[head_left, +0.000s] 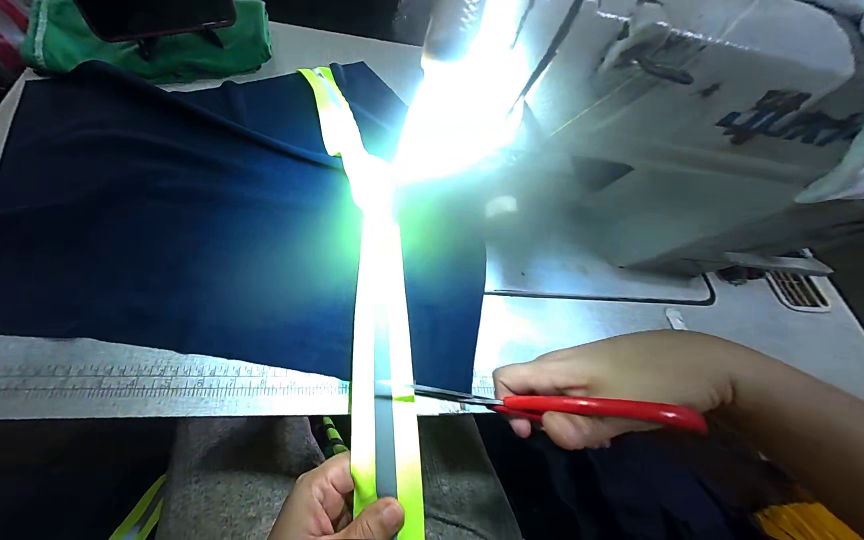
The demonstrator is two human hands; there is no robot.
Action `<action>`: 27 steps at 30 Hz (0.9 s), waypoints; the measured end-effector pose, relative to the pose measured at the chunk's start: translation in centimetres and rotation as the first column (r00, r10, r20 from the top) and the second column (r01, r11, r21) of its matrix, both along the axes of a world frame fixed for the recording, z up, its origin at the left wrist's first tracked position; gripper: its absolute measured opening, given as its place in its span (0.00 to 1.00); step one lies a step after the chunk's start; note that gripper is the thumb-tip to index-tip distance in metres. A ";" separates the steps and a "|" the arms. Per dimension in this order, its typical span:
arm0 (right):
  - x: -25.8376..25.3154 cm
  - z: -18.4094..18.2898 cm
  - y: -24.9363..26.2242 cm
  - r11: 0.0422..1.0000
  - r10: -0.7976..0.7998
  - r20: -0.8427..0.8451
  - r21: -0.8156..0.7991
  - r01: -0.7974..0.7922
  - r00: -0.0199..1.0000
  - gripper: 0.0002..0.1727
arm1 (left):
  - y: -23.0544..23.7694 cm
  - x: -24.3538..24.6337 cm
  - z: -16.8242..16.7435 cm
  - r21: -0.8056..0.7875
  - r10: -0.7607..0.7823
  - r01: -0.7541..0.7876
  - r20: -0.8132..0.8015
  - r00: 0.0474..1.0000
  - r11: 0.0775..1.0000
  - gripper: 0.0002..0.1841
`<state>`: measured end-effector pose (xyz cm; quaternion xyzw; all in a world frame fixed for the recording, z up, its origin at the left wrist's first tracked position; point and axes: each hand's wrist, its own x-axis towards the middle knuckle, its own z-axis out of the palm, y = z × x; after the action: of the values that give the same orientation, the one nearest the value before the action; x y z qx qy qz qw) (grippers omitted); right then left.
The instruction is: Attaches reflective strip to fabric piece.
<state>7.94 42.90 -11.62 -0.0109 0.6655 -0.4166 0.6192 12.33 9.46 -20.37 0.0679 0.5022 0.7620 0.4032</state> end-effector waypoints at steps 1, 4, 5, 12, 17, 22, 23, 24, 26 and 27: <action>-0.3 -0.1 -0.5 1.000 0.009 0.001 -0.007 -0.009 1.000 0.28 | 0.0 0.0 0.0 -0.002 -0.006 0.006 0.006 1.000 1.000 0.09; -0.7 -0.6 -1.1 0.999 0.020 -0.009 -0.030 -0.020 1.000 0.27 | -0.1 -0.1 -0.1 0.005 -0.010 0.010 0.023 1.000 1.000 0.09; -0.7 -0.8 -1.0 0.999 0.010 -0.007 -0.037 -0.011 1.000 0.27 | -0.2 -0.1 -0.2 0.000 -0.011 0.011 0.024 1.000 1.000 0.09; -0.9 -0.7 -0.9 0.999 -0.050 0.039 -0.004 0.050 0.998 0.22 | -0.4 -0.4 -0.1 -0.013 -0.033 0.034 0.038 0.999 0.999 0.09; -1.6 -1.5 -2.6 0.999 0.010 -0.076 -0.032 -0.013 0.997 0.23 | -0.3 -0.8 -0.1 -0.018 -0.089 0.088 -0.012 0.996 0.996 0.08; 1.7 0.1 -0.6 0.988 -0.118 -0.414 0.046 0.150 0.902 0.22 | -1.5 -1.6 0.1 -0.143 -0.176 0.147 -0.222 0.959 0.979 0.08; 3.1 0.6 0.6 0.966 -0.102 -0.592 0.134 0.223 0.799 0.19 | -1.9 -2.1 0.4 -0.164 -0.146 0.102 -0.283 0.948 0.981 0.08; 4.4 1.0 1.8 0.915 -0.048 -0.739 0.237 0.326 0.672 0.13 | -2.3 -2.8 0.6 -0.162 -0.104 0.050 -0.343 0.933 0.985 0.07; 6.6 1.1 4.5 0.743 0.084 -0.825 0.425 0.517 0.558 0.13 | -2.9 -4.2 1.0 -0.138 -0.026 -0.042 -0.461 0.887 0.990 0.08; 7.6 0.5 6.1 0.662 0.139 -0.829 0.485 0.571 0.542 0.16 | -3.0 -4.8 1.2 -0.124 -0.002 -0.072 -0.512 0.859 0.990 0.09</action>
<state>15.52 49.03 -11.17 0.1317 0.9712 -0.1502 0.1300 7.49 6.47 -19.19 0.2299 0.6441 0.6870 0.2454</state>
